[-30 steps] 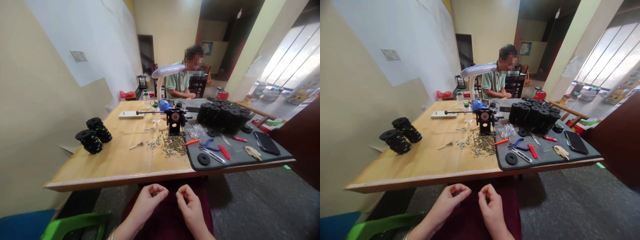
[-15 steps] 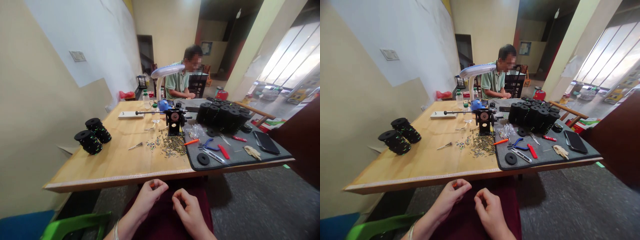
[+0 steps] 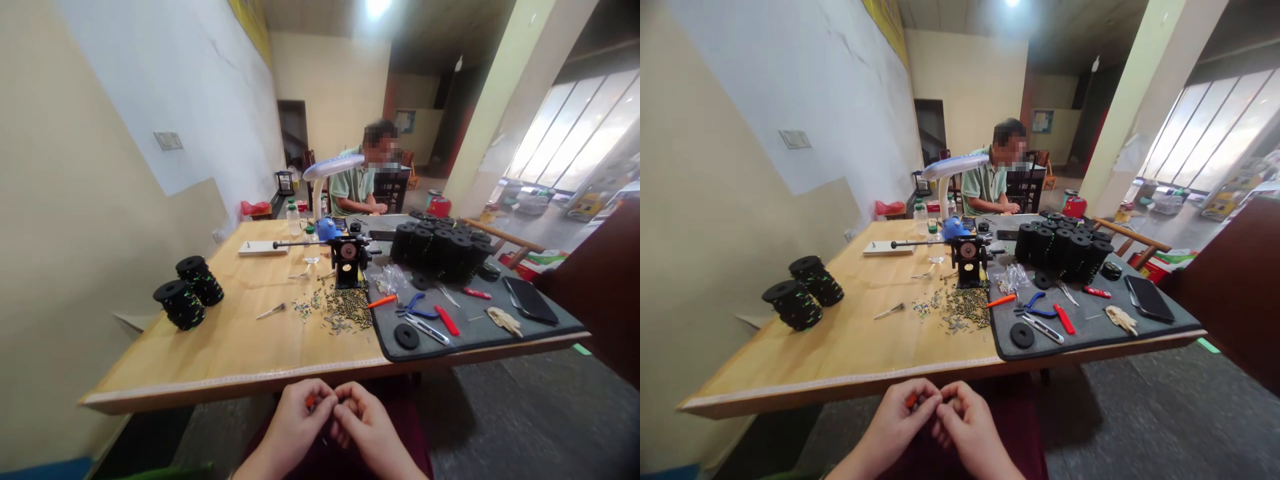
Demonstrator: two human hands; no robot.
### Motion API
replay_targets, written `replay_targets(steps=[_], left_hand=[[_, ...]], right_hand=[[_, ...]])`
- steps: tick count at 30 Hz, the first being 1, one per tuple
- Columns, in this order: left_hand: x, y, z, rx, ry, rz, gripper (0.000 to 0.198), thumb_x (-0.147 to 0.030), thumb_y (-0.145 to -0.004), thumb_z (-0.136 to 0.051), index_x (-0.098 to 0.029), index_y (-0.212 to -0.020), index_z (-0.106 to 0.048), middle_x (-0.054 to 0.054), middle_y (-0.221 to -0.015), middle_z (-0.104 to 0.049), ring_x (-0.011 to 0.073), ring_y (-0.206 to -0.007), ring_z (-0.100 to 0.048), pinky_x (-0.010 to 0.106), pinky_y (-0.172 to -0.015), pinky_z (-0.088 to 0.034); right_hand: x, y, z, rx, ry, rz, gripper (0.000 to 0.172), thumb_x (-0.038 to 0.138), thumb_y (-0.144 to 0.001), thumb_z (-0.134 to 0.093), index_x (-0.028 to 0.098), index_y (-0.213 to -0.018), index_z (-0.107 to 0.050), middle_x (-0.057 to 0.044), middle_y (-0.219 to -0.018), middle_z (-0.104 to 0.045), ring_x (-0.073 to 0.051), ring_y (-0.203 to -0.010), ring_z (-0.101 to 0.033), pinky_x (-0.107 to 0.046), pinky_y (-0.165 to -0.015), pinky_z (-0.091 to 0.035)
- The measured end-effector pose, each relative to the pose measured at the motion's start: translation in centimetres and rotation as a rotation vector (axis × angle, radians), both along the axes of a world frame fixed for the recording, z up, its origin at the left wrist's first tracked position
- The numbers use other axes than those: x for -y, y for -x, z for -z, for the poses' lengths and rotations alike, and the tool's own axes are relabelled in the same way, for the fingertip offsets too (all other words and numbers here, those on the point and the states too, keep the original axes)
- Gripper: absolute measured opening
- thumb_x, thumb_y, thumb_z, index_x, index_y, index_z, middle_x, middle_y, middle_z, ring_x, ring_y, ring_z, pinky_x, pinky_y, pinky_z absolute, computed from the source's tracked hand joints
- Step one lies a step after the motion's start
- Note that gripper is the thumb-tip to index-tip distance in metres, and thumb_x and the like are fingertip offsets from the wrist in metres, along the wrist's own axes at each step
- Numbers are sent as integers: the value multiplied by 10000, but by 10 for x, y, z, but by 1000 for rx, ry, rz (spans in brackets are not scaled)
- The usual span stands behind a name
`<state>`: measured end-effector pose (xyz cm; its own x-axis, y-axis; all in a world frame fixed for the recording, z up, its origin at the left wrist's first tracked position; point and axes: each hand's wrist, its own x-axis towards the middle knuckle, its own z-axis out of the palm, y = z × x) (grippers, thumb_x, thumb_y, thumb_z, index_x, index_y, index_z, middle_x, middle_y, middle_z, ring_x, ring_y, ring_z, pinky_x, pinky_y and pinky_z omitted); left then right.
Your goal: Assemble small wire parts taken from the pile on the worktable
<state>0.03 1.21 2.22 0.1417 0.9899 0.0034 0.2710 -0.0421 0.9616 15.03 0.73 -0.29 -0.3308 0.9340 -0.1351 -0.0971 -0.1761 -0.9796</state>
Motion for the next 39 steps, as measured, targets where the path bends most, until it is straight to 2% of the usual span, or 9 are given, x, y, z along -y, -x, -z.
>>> replay_targets(steps=[5,12,16,21,27,29,32,36,39], left_hand=[[-3,3,0,-91,-24,25,186,-301,-751,-608,-157,-658,-679,42,-608,-648,161,-578,-533,234,-550,-387],[-30,26,-6,-240,-84,-42,151,-303,-719,-638,-174,-797,-645,-22,-562,-549,149,-536,-484,240,-533,-350],[-57,50,-12,-488,-197,-145,184,-237,-689,-641,-182,-861,-604,28,-759,-610,195,-700,-562,278,-658,-394],[-74,57,-14,-698,-186,-131,217,-161,-717,-570,-184,-933,-581,81,-937,-638,222,-874,-588,289,-774,-401],[-89,70,-21,-770,-195,-217,529,-342,-738,-628,-165,-1218,-493,132,-1206,-600,265,-1056,-573,319,-873,-398],[-100,81,-26,-772,-218,-287,443,-397,-786,-578,-165,-1161,-536,128,-1175,-621,260,-1026,-588,325,-858,-409],[-121,97,-26,-762,-224,-370,293,-292,-828,-525,-135,-1068,-585,161,-1108,-643,279,-1034,-577,365,-878,-392],[-145,106,-15,-708,-204,-351,261,-105,-719,-591,-131,-975,-628,157,-1013,-679,280,-1023,-581,368,-887,-388],[-152,108,-11,-611,-205,-339,207,-77,-718,-556,-137,-899,-638,130,-911,-694,256,-919,-615,362,-842,-417]], right_hand=[[-1,2,2,107,-69,68,336,469,-742,-633,191,-638,-477,81,-428,-458,-72,-396,-377,-195,-434,-270],[-6,-5,15,-41,17,144,433,587,-695,-630,212,-645,-422,126,-401,-325,-48,-356,-242,-187,-385,-154],[-7,-10,30,-109,95,195,492,653,-652,-646,217,-657,-419,142,-366,-277,-40,-339,-173,-190,-376,-84],[-10,-10,40,-206,151,168,534,682,-604,-671,218,-649,-413,151,-346,-247,-31,-337,-134,-192,-372,-69],[-13,-12,49,-183,176,109,564,716,-564,-670,214,-639,-424,153,-316,-249,-25,-315,-141,-190,-372,-84],[-12,-13,49,-170,177,100,575,724,-548,-673,211,-629,-425,153,-312,-252,-22,-313,-149,-188,-377,-85],[-10,-12,46,-174,185,92,587,731,-527,-677,210,-625,-426,152,-310,-258,-19,-312,-156,-187,-382,-87],[-10,-10,43,-165,186,91,589,734,-524,-675,209,-634,-433,151,-308,-268,-20,-310,-163,-188,-381,-90],[-10,-11,44,-170,184,97,582,732,-537,-671,210,-637,-432,151,-305,-267,-21,-307,-162,-185,-376,-93]])
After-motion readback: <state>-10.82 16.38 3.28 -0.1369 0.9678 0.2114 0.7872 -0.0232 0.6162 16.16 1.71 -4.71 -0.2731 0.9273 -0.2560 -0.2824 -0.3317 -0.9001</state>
